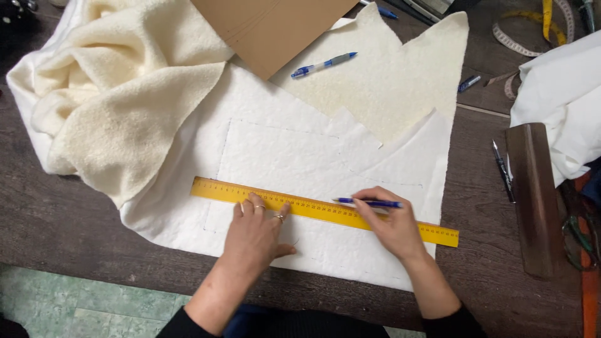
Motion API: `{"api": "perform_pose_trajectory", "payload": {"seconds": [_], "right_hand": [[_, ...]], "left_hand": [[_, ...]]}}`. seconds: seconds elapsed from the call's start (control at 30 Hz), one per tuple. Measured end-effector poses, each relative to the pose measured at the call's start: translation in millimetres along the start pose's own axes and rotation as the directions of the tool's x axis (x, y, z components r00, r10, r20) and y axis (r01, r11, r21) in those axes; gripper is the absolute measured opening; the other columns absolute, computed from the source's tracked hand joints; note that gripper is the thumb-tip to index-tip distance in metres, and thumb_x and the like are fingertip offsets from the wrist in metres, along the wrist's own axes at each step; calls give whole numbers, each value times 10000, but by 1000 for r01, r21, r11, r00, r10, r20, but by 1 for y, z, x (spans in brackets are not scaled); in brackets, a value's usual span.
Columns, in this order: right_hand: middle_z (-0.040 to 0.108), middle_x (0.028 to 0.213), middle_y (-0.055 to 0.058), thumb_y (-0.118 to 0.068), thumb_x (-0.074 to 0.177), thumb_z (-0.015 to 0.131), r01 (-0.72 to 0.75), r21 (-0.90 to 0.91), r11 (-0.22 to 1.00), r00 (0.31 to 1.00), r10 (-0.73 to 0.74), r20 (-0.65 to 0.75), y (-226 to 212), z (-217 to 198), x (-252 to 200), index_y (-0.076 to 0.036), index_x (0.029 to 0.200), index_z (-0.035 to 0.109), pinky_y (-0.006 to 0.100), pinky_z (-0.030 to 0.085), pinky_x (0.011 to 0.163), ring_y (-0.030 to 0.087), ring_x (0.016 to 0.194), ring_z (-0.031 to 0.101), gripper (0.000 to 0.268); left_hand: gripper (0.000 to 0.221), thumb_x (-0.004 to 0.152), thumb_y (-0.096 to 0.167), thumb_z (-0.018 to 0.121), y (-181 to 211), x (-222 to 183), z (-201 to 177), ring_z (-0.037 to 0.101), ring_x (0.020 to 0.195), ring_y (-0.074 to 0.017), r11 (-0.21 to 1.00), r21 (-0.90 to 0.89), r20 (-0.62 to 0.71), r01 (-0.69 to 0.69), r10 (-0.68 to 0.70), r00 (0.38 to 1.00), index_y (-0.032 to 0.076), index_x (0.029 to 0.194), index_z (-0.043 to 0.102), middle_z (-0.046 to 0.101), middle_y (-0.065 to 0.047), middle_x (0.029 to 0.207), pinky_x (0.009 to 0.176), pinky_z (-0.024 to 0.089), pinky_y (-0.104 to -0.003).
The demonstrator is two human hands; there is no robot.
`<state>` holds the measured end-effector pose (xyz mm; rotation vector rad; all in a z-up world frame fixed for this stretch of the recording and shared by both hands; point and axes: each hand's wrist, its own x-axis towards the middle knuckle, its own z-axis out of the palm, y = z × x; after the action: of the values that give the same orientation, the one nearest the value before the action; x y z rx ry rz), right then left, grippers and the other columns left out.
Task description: Tracing a garment pattern onto fabric using a pen and a ruler
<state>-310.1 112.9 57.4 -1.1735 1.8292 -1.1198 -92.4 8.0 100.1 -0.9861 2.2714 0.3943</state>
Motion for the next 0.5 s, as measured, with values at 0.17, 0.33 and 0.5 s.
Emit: {"api": "perform_pose_trajectory", "payload": {"seconds": [0.17,0.33,0.5], "right_hand": [[740,842,125,-91,837,709,11,132,991,994,-25,109,-21,45,31,-15,943,724,319,571,760,165,818,693,131],[719,836,151,-84,871,661,98,254,962,955,-162,247,-41,104,64,10,970,694,330,585,742,197,794,702,141],[731,790,126,-135,887,642,185,191,964,903,-244,353,-54,141,88,-34,988,691,335,590,723,223,773,727,151]], "left_hand": [[888,710,708,685,8,4,6,466,1245,-506,1000,-25,-5,9,-10,1000,314,1455,407,442,-402,1318,1054,356,-542],[892,607,732,725,8,12,17,405,1250,-583,998,-58,-17,38,-39,999,357,1386,505,395,-394,1356,1020,353,-597],[905,539,765,720,11,21,25,380,1252,-611,996,-71,-2,44,-44,999,352,1330,571,389,-402,1357,1003,366,-595]]}}
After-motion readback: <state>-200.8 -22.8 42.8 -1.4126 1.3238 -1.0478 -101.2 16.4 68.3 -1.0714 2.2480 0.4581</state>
